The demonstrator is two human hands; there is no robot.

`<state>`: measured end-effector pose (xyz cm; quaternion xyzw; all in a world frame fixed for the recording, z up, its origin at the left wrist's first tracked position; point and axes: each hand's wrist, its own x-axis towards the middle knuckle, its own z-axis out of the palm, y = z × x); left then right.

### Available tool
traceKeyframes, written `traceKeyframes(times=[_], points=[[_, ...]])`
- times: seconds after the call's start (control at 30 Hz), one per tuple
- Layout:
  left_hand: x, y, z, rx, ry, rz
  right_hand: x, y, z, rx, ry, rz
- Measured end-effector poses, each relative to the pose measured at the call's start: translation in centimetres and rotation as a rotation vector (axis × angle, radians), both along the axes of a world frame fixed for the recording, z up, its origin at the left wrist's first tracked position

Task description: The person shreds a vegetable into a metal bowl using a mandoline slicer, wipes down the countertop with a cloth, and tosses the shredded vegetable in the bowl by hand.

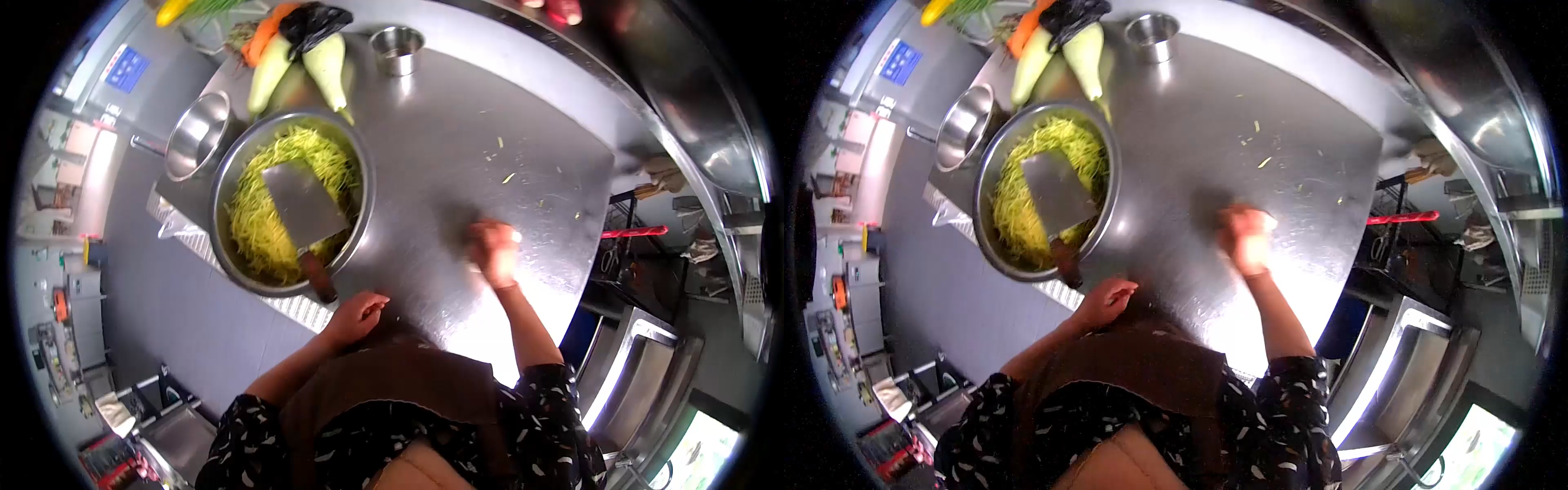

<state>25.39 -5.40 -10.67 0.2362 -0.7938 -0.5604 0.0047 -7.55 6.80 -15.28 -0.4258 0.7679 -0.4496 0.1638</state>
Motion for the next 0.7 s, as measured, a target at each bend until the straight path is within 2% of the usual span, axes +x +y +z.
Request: traceKeyframes(times=[0.07,0.1,0.2,0.23,0.3,0.33,0.4,0.47,0.5,0.53,0.57,0.7], points=[[-0.2,0.7,-1.4,0.141,0.061,0.216,5.3,-4.6,1.1,-0.014,0.126,0.386],[-1.6,0.5,-0.8,0.11,0.007,0.261,8.9,-8.4,2.3,-0.006,0.86,0.749],[-2.4,0.1,-0.2,0.072,0.016,0.264,9.6,-11.4,0.9,0.22,0.69,0.893],[-1.1,1.0,-0.4,0.095,0.008,0.301,9.2,-12.2,0.5,0.22,0.69,0.893],[-1.7,0.1,-1.0,0.089,0.011,0.32,4.7,-16.6,-0.3,0.331,0.747,0.685],[-1.0,0.7,-0.8,0.081,-0.034,0.325,4.5,-16.9,-0.1,0.443,0.798,0.728],[-1.3,0.0,-1.1,0.086,-0.079,0.301,-3.2,-21.5,0.0,0.592,0.777,0.355],[-1.6,-0.1,-1.2,0.07,-0.074,0.272,-8.5,-22.4,1.3,0.724,0.699,0.153],[-1.8,-0.2,-1.0,0.059,-0.078,0.25,-10.3,-22.7,0.1,0.747,0.702,0.064],[-1.9,-0.1,-1.0,0.058,-0.078,0.25,-11.7,-22.2,-1.1,0.769,0.711,-0.028],[-2.4,-0.2,-1.0,0.11,-0.064,0.271,-14.8,-19.0,1.9,0.708,0.569,-0.283],[-4.2,-0.5,-0.4,0.222,-0.056,0.252,-14.5,-9.5,-0.3,0.68,0.579,-0.464]])
